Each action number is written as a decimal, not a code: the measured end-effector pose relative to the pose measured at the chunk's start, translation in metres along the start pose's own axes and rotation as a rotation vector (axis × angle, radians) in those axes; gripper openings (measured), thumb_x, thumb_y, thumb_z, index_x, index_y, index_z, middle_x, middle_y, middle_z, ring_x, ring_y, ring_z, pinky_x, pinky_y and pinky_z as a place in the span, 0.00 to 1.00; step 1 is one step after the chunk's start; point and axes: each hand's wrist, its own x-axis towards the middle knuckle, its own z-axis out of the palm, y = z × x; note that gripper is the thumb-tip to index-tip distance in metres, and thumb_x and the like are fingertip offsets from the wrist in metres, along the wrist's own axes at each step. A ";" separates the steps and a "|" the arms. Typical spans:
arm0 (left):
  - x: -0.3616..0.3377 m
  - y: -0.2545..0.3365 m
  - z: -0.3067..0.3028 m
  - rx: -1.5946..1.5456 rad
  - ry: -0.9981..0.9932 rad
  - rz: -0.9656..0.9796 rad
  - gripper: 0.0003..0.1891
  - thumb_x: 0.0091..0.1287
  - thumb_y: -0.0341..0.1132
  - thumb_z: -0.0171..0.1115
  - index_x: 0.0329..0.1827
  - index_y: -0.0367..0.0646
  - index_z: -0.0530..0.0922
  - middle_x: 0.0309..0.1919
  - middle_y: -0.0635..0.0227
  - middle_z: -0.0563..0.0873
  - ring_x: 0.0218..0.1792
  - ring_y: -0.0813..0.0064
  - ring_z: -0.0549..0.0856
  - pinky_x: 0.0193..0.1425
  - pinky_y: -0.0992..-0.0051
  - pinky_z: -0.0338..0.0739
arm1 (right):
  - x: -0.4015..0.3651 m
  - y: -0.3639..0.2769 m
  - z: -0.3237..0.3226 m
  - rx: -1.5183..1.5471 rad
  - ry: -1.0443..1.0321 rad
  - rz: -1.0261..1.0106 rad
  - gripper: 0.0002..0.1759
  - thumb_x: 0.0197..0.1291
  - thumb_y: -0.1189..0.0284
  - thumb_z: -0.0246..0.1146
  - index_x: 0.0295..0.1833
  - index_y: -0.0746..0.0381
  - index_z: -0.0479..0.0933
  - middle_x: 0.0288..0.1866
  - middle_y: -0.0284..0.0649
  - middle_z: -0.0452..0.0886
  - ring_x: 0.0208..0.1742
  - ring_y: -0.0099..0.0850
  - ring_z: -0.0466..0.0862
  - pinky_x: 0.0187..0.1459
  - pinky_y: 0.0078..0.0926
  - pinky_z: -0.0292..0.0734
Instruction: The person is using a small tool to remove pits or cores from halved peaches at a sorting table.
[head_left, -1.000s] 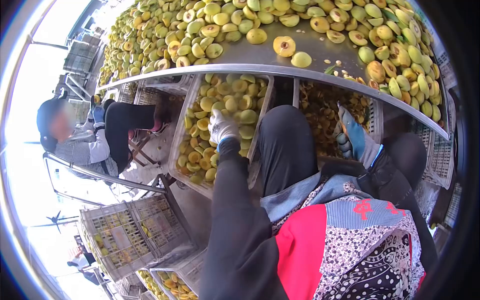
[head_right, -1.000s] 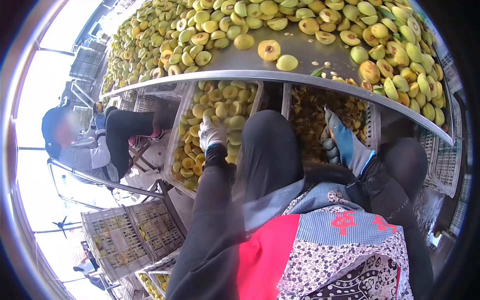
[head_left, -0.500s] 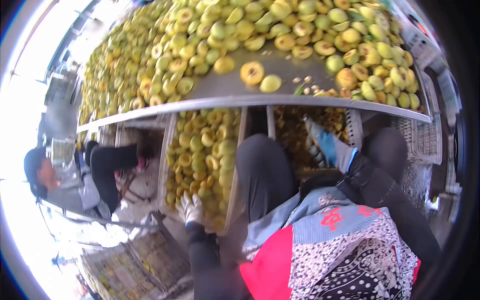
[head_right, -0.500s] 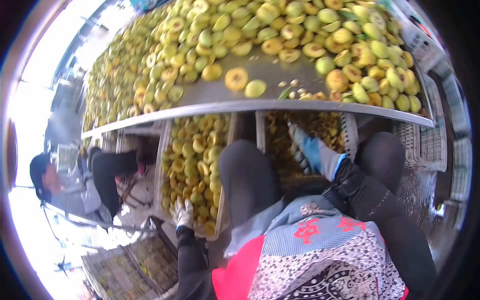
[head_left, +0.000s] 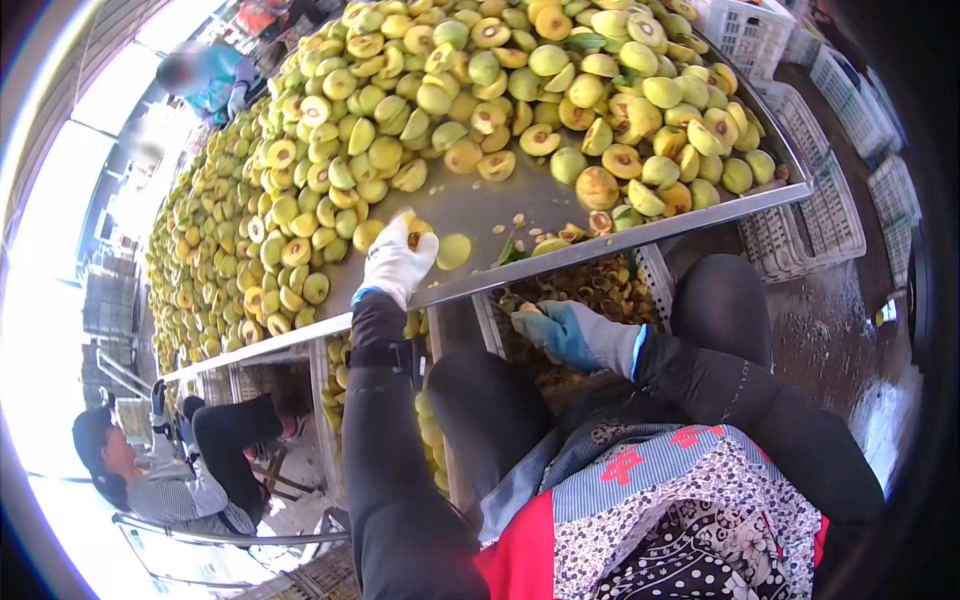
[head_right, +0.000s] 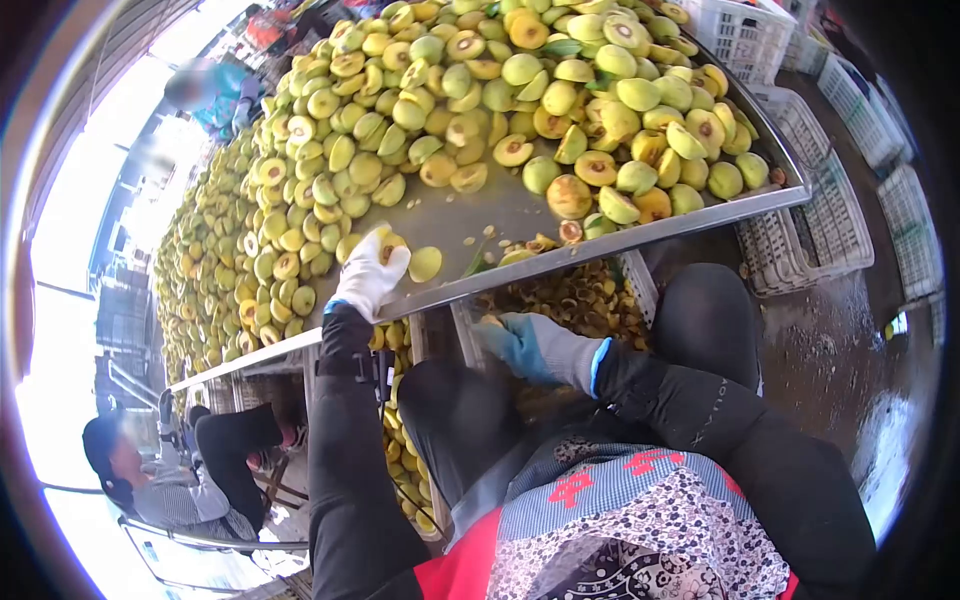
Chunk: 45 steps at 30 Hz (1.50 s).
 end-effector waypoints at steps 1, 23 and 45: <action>0.006 0.001 0.003 0.006 0.016 0.009 0.29 0.59 0.46 0.71 0.60 0.39 0.78 0.52 0.50 0.86 0.55 0.56 0.85 0.62 0.64 0.78 | -0.006 -0.009 -0.002 0.022 0.021 -0.043 0.21 0.75 0.56 0.56 0.52 0.64 0.81 0.32 0.34 0.81 0.32 0.23 0.77 0.37 0.26 0.75; -0.092 0.180 0.025 -1.567 0.250 -0.152 0.15 0.75 0.29 0.54 0.61 0.36 0.75 0.60 0.54 0.82 0.54 0.62 0.85 0.57 0.66 0.82 | -0.017 -0.032 -0.022 -0.146 0.330 -0.493 0.25 0.74 0.51 0.56 0.51 0.63 0.81 0.40 0.57 0.85 0.45 0.57 0.85 0.45 0.46 0.79; -0.100 0.181 0.029 -1.405 0.174 -0.289 0.19 0.79 0.48 0.50 0.50 0.39 0.78 0.44 0.56 0.87 0.43 0.61 0.87 0.44 0.63 0.85 | -0.022 -0.026 -0.020 0.362 -0.201 -0.071 0.31 0.73 0.39 0.51 0.32 0.55 0.78 0.16 0.30 0.70 0.16 0.24 0.71 0.19 0.27 0.64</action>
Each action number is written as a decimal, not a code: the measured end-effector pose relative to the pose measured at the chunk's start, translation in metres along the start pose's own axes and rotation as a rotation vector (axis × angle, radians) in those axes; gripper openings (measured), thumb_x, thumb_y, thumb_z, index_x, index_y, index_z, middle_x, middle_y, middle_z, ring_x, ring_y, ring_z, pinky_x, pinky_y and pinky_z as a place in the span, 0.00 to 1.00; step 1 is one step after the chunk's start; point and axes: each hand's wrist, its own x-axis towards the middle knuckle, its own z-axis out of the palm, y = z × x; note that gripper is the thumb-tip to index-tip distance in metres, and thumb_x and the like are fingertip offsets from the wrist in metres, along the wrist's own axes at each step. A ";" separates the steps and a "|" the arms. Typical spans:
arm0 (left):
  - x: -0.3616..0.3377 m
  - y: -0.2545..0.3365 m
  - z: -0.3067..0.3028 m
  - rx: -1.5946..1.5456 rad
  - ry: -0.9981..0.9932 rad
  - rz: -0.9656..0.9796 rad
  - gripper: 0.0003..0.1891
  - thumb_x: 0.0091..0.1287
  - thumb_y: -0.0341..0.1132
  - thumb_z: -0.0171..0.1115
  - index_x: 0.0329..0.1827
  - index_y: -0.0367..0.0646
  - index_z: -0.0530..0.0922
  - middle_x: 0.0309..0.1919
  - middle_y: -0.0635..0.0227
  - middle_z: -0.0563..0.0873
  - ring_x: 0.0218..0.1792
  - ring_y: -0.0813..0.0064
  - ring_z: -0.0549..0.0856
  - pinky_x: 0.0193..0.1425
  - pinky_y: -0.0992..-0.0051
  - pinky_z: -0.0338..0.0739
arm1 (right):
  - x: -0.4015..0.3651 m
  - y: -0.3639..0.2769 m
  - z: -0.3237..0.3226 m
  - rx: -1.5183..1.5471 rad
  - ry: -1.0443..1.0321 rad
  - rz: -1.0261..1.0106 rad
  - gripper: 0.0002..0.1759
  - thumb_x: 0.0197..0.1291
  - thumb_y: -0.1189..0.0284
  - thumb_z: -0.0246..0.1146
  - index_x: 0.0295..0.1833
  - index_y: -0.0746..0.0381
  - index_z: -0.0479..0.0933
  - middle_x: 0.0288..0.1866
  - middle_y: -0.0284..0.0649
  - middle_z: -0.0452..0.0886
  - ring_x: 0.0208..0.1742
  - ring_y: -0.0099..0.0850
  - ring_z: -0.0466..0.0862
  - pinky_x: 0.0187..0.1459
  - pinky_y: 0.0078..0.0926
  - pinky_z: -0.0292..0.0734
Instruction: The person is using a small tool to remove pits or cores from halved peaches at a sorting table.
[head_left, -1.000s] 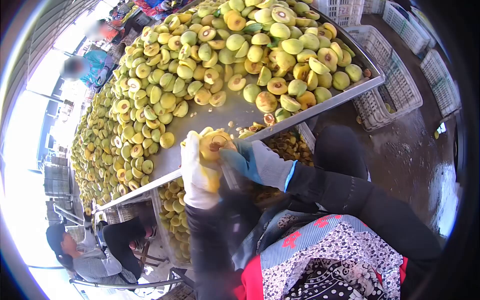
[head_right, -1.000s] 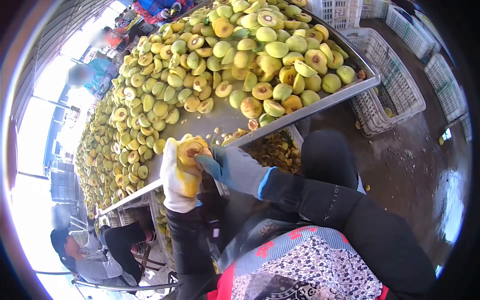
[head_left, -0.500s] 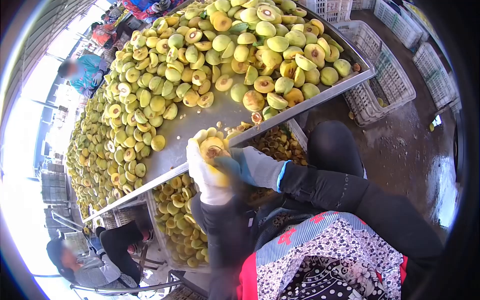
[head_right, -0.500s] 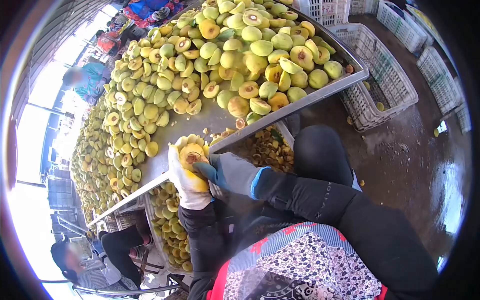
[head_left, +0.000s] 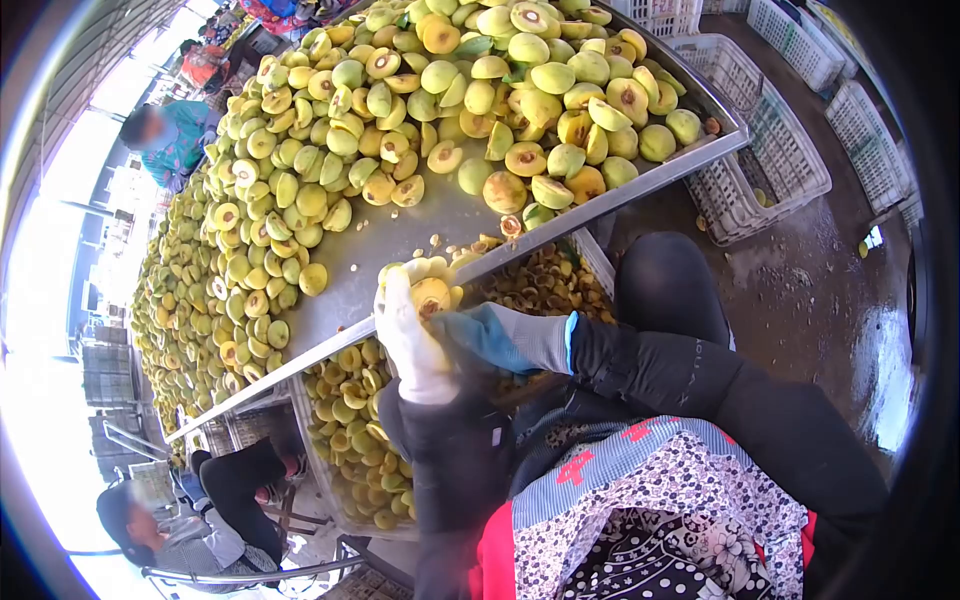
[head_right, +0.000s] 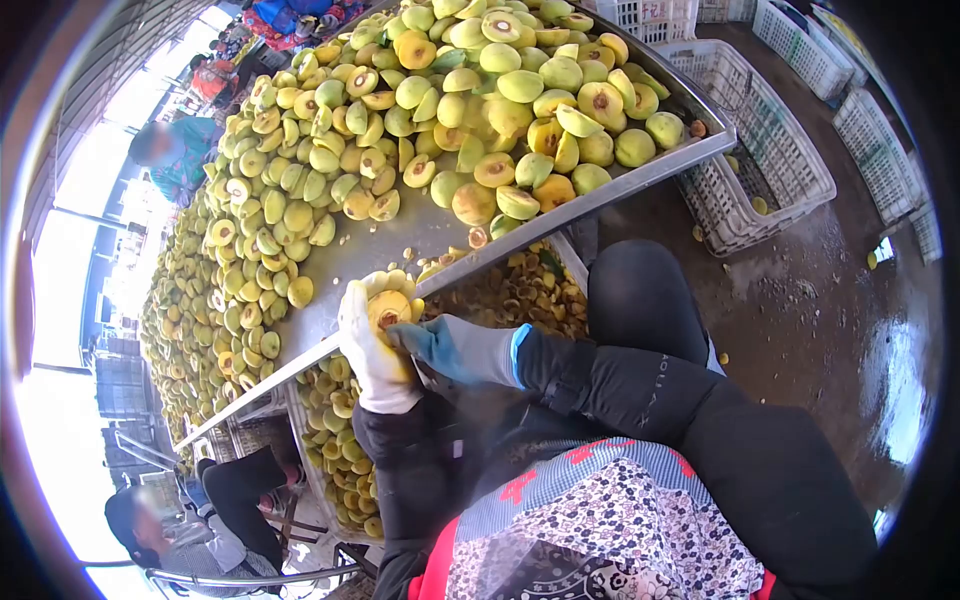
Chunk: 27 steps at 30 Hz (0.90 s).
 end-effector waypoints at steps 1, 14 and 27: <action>0.000 -0.001 -0.001 0.019 -0.030 0.027 0.19 0.79 0.48 0.50 0.49 0.39 0.78 0.42 0.56 0.87 0.41 0.62 0.87 0.43 0.64 0.85 | -0.012 -0.015 0.001 0.166 -0.078 0.179 0.32 0.71 0.37 0.51 0.31 0.53 0.76 0.15 0.27 0.67 0.14 0.21 0.67 0.17 0.24 0.59; -0.002 0.002 0.007 -0.362 -0.220 -0.117 0.20 0.77 0.52 0.52 0.31 0.47 0.69 0.27 0.68 0.78 0.29 0.68 0.80 0.30 0.67 0.79 | -0.030 -0.017 -0.011 0.262 -0.406 0.280 0.35 0.67 0.30 0.48 0.33 0.52 0.75 0.16 0.21 0.61 0.14 0.15 0.61 0.15 0.19 0.53; -0.024 0.067 -0.156 0.146 0.446 0.147 0.19 0.74 0.46 0.58 0.58 0.43 0.79 0.53 0.63 0.85 0.46 0.68 0.85 0.44 0.71 0.83 | -0.034 -0.016 0.000 -0.036 -0.054 0.399 0.34 0.68 0.31 0.46 0.35 0.53 0.72 0.18 0.22 0.63 0.15 0.16 0.61 0.15 0.19 0.59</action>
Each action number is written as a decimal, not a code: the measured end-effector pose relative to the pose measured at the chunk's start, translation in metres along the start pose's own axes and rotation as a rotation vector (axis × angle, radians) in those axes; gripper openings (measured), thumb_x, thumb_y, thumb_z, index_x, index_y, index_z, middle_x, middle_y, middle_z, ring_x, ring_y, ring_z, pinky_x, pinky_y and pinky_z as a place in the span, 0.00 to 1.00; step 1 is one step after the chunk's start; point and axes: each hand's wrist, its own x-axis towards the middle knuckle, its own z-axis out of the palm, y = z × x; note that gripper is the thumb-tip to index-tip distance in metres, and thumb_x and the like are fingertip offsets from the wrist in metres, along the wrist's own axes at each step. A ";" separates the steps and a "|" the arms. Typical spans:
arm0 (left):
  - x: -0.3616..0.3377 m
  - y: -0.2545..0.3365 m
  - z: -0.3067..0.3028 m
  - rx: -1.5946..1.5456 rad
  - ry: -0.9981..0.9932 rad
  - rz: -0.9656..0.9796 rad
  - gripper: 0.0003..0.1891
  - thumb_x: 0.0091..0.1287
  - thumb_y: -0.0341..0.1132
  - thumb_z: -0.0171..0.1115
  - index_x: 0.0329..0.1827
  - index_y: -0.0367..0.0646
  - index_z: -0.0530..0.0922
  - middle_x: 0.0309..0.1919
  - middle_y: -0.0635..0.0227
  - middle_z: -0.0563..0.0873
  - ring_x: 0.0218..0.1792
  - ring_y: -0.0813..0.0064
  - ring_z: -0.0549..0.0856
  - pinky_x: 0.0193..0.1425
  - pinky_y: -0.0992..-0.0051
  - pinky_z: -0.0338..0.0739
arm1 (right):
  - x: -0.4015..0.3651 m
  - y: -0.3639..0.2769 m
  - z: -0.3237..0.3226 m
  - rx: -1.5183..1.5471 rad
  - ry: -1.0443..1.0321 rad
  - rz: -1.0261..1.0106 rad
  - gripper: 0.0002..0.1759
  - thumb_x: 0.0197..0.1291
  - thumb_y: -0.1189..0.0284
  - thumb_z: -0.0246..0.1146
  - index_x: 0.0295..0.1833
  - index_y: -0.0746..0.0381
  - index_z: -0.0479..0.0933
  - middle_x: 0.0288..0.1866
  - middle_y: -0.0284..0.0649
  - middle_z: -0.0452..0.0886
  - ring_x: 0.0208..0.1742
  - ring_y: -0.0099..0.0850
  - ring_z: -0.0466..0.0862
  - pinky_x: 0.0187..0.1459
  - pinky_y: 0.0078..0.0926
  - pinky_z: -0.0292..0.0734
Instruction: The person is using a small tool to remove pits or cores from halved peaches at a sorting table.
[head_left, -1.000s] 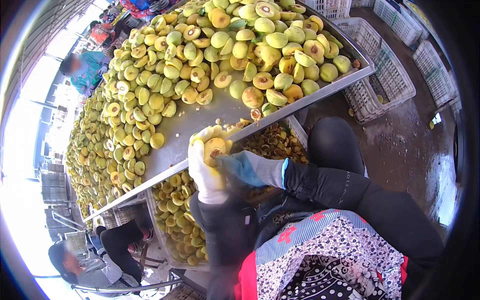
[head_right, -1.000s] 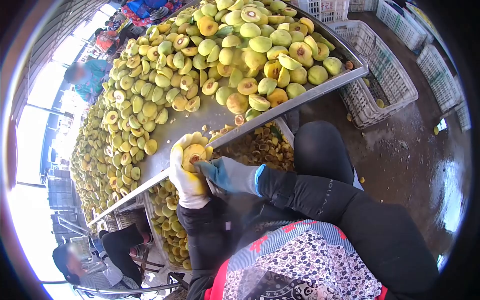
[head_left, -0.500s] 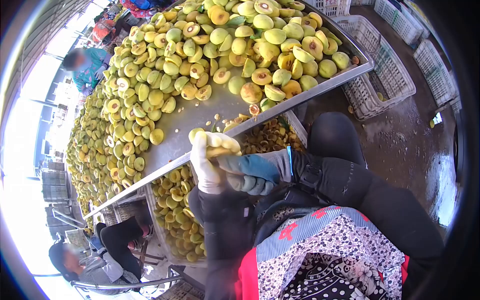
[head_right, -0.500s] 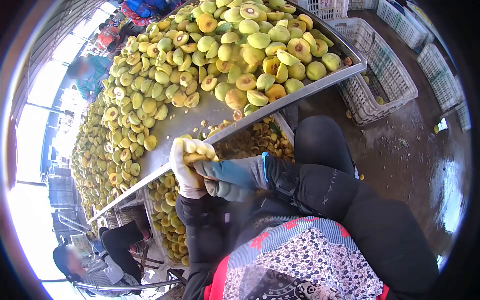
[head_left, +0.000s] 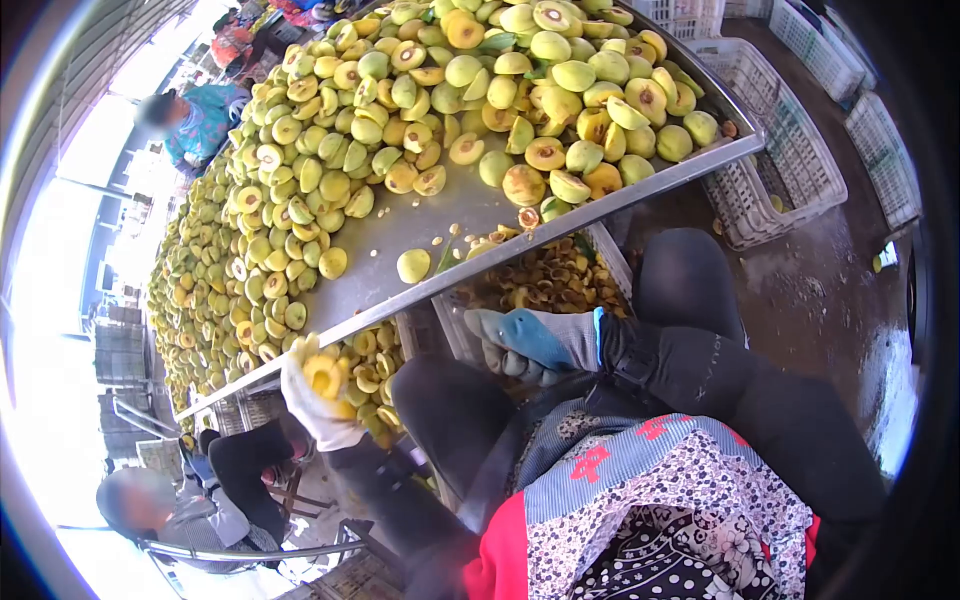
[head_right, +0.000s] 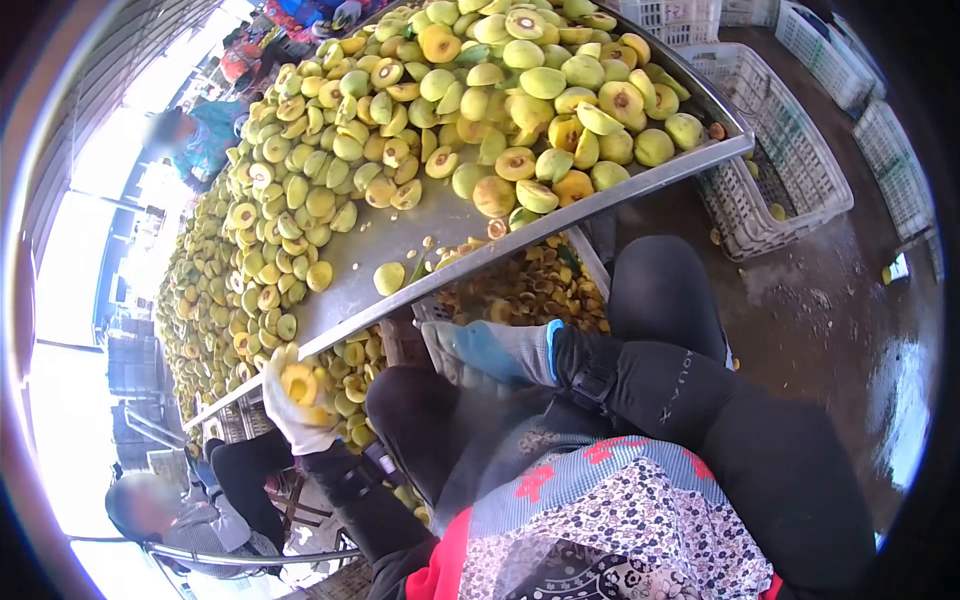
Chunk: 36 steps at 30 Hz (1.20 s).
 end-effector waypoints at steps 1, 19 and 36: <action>0.001 0.003 -0.019 0.078 0.097 0.024 0.16 0.74 0.45 0.59 0.55 0.43 0.81 0.47 0.64 0.87 0.43 0.69 0.85 0.43 0.71 0.82 | 0.002 -0.001 0.000 -0.009 0.001 0.017 0.33 0.68 0.32 0.46 0.35 0.52 0.72 0.18 0.22 0.64 0.15 0.17 0.63 0.16 0.20 0.61; 0.071 -0.053 0.153 1.312 -0.767 0.271 0.30 0.53 0.46 0.73 0.58 0.40 0.82 0.51 0.53 0.88 0.53 0.59 0.87 0.61 0.65 0.79 | 0.040 0.005 -0.015 -0.005 0.363 -0.451 0.29 0.75 0.49 0.56 0.43 0.69 0.82 0.33 0.36 0.81 0.41 0.20 0.73 0.47 0.24 0.74; -0.038 -0.019 0.168 -0.025 -0.699 -0.211 0.30 0.81 0.56 0.39 0.60 0.36 0.78 0.43 0.54 0.88 0.33 0.70 0.85 0.39 0.74 0.82 | 0.036 0.001 -0.013 -0.284 0.524 -0.753 0.27 0.74 0.49 0.56 0.50 0.64 0.83 0.36 0.53 0.86 0.38 0.38 0.87 0.42 0.37 0.78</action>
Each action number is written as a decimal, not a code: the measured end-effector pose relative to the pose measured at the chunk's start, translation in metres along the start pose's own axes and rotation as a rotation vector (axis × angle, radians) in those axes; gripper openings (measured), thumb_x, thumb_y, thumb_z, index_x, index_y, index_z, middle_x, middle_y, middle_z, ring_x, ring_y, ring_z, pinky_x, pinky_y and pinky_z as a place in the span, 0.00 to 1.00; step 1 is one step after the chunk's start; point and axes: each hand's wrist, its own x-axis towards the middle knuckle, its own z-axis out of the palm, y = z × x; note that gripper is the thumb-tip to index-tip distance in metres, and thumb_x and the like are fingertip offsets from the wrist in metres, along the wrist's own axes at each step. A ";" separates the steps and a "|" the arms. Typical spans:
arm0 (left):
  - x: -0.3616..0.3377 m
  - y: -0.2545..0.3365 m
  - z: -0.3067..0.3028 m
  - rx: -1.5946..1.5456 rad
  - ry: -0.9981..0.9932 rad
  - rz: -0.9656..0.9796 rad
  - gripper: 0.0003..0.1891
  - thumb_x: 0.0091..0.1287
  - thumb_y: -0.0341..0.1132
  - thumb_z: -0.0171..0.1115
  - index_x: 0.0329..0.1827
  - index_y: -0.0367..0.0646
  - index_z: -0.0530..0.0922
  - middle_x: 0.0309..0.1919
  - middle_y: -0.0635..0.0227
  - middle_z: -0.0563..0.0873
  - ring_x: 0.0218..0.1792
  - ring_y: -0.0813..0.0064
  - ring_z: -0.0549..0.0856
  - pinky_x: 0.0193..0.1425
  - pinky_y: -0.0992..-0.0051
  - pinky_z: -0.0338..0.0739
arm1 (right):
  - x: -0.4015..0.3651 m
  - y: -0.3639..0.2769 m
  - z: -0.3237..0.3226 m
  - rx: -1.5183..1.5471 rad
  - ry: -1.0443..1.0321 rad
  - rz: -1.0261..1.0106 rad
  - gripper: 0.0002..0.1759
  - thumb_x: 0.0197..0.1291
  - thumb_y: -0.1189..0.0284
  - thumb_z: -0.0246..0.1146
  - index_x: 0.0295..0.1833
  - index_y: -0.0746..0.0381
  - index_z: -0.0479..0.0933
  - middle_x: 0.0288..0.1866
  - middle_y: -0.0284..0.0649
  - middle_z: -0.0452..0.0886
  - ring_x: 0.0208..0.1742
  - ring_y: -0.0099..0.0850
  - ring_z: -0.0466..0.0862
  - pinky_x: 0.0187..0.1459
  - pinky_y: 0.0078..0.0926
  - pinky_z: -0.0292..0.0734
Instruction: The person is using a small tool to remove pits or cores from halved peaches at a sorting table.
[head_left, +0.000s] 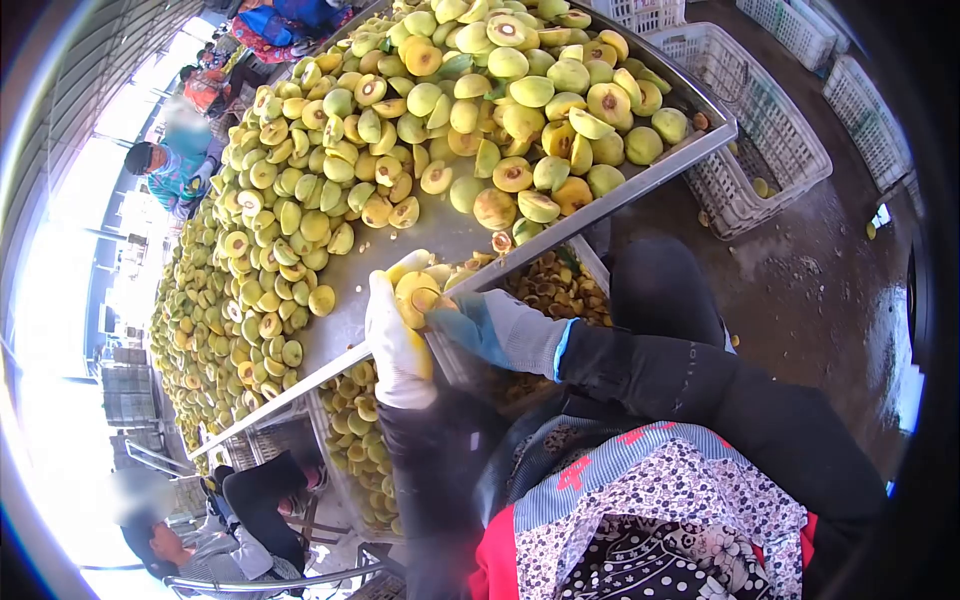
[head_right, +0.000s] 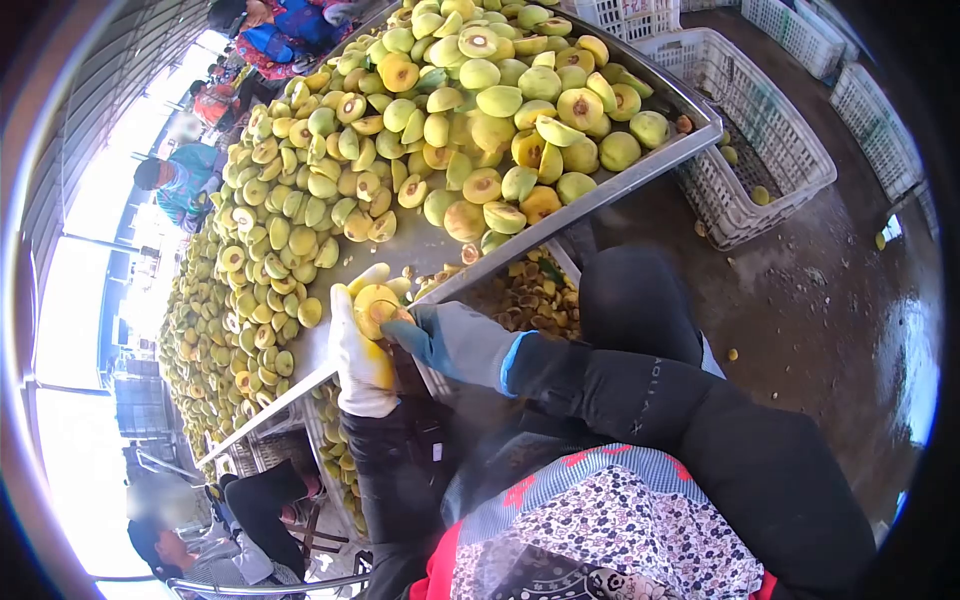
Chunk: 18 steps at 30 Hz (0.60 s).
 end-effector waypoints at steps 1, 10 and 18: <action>-0.001 -0.004 -0.002 0.028 0.009 0.022 0.30 0.81 0.56 0.39 0.60 0.36 0.78 0.43 0.54 0.88 0.33 0.70 0.85 0.38 0.74 0.82 | -0.001 0.004 0.000 0.031 -0.010 -0.003 0.27 0.74 0.48 0.55 0.50 0.63 0.83 0.37 0.53 0.86 0.40 0.42 0.87 0.43 0.38 0.78; -0.068 0.007 -0.195 1.037 0.523 0.134 0.19 0.72 0.48 0.63 0.44 0.36 0.84 0.38 0.59 0.88 0.34 0.70 0.86 0.42 0.69 0.79 | -0.018 -0.021 -0.019 -0.156 -0.104 0.078 0.27 0.73 0.47 0.54 0.52 0.61 0.82 0.41 0.57 0.86 0.49 0.57 0.84 0.48 0.45 0.79; 0.056 0.034 -0.190 1.435 0.415 0.232 0.31 0.63 0.52 0.66 0.63 0.41 0.79 0.60 0.49 0.82 0.64 0.53 0.80 0.70 0.62 0.72 | -0.008 -0.008 -0.002 -0.229 -0.084 0.003 0.25 0.72 0.49 0.57 0.52 0.60 0.82 0.40 0.53 0.86 0.45 0.56 0.84 0.45 0.45 0.79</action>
